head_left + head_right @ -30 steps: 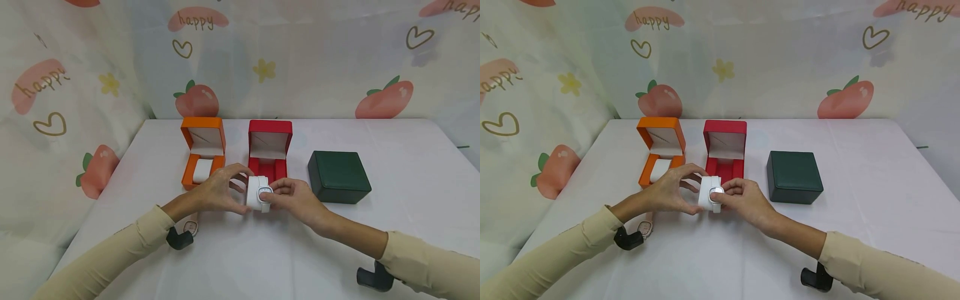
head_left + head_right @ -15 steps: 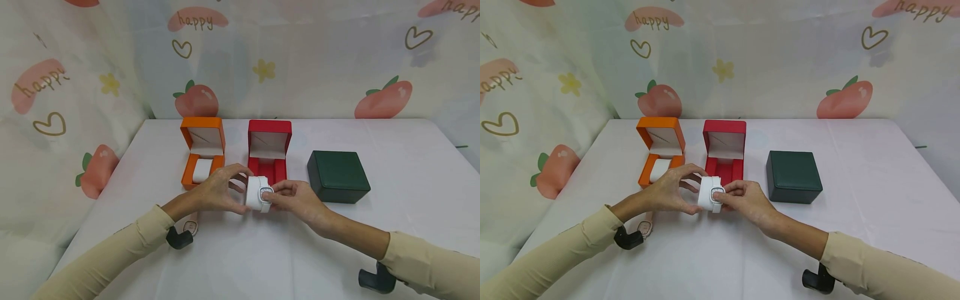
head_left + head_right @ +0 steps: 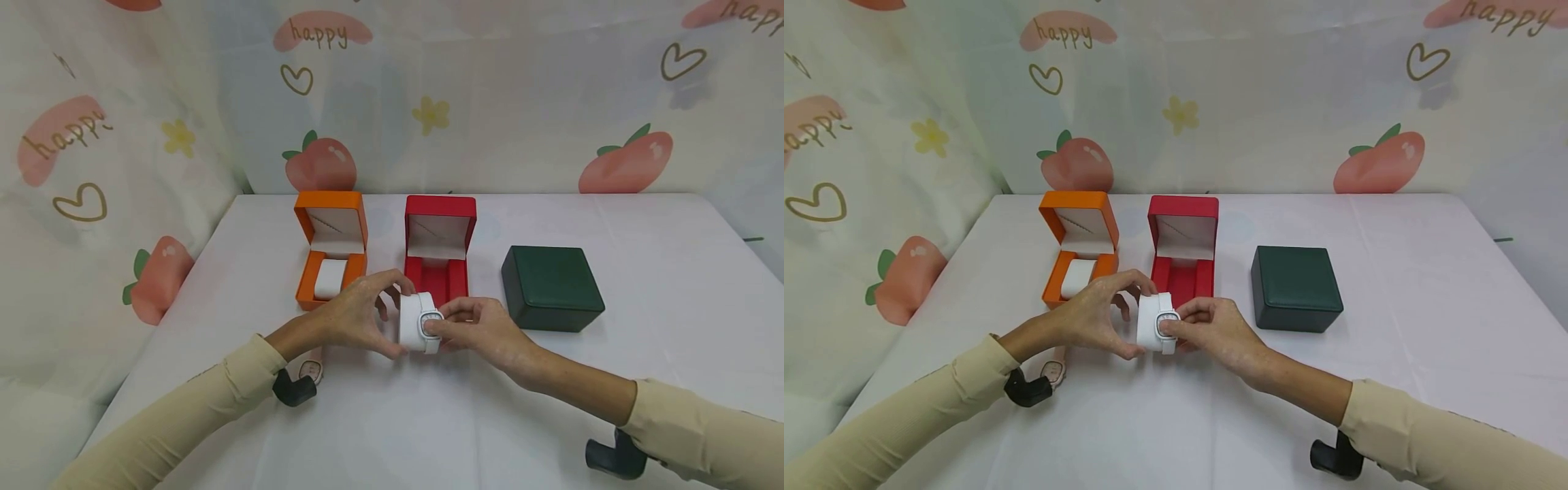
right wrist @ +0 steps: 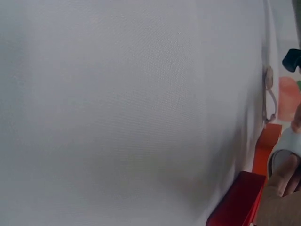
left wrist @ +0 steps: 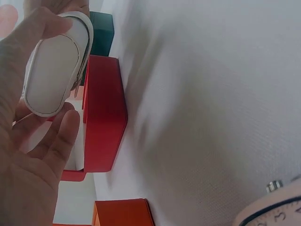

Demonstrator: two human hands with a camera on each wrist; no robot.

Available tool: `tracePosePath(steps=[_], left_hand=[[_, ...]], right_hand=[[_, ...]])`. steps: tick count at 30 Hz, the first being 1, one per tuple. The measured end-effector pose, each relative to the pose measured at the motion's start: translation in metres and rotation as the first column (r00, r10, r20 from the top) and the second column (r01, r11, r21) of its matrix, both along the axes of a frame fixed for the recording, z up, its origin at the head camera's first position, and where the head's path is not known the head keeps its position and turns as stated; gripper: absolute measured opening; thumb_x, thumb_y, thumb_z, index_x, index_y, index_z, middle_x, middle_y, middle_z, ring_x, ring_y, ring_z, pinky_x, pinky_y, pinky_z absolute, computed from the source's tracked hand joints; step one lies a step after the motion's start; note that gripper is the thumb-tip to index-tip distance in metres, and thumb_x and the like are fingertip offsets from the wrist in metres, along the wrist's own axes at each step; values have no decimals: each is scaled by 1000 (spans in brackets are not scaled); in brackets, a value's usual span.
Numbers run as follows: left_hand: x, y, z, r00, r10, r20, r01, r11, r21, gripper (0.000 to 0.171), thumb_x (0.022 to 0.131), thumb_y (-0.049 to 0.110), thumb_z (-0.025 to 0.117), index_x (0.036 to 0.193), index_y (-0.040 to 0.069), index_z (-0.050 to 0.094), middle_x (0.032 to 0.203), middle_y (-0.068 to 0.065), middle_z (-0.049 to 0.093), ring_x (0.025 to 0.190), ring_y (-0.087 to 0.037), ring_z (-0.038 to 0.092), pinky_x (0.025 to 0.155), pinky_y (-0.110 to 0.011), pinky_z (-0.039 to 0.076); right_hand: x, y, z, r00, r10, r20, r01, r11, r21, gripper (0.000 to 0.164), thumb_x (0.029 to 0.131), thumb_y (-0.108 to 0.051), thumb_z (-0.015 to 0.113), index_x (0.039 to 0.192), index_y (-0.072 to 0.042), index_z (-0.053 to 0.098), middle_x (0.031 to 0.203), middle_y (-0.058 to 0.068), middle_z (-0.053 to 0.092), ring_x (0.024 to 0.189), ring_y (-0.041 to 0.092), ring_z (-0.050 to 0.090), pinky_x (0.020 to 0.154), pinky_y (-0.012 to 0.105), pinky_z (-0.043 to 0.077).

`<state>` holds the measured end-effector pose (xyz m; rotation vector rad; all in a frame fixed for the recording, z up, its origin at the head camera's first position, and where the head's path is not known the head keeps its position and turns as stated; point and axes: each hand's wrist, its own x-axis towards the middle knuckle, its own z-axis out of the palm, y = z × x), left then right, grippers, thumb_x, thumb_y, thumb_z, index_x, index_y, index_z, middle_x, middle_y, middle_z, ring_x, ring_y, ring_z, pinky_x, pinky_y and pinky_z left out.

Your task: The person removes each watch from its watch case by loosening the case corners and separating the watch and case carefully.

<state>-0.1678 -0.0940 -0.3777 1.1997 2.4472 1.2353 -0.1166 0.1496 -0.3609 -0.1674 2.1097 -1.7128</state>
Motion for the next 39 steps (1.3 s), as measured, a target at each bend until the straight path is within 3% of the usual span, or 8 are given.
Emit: tracePosePath(steps=[24,39], left_hand=[[1,1,0,1000,1,-17,-1,1000,-20,65,67,19,94,116,11,52,126,-1,63,99,-13,58,70,-28,58],[3,-2,3,1000,-6,21,6,1000,-11,70,68,12,93,120,10,46,132,-3,62,105,-15,56,72,-32,59]], right_hand=[[2,3,2,1000,7,16,-7,1000,-19,42,94,-23,75,121,7,63,107,15,72,91,32,71,86,35,58],[6,6,1,1000,15,12,-14,999,-43,42,96,-22,74,123,7,61,112,16,70,93,31,71,87,36,58]])
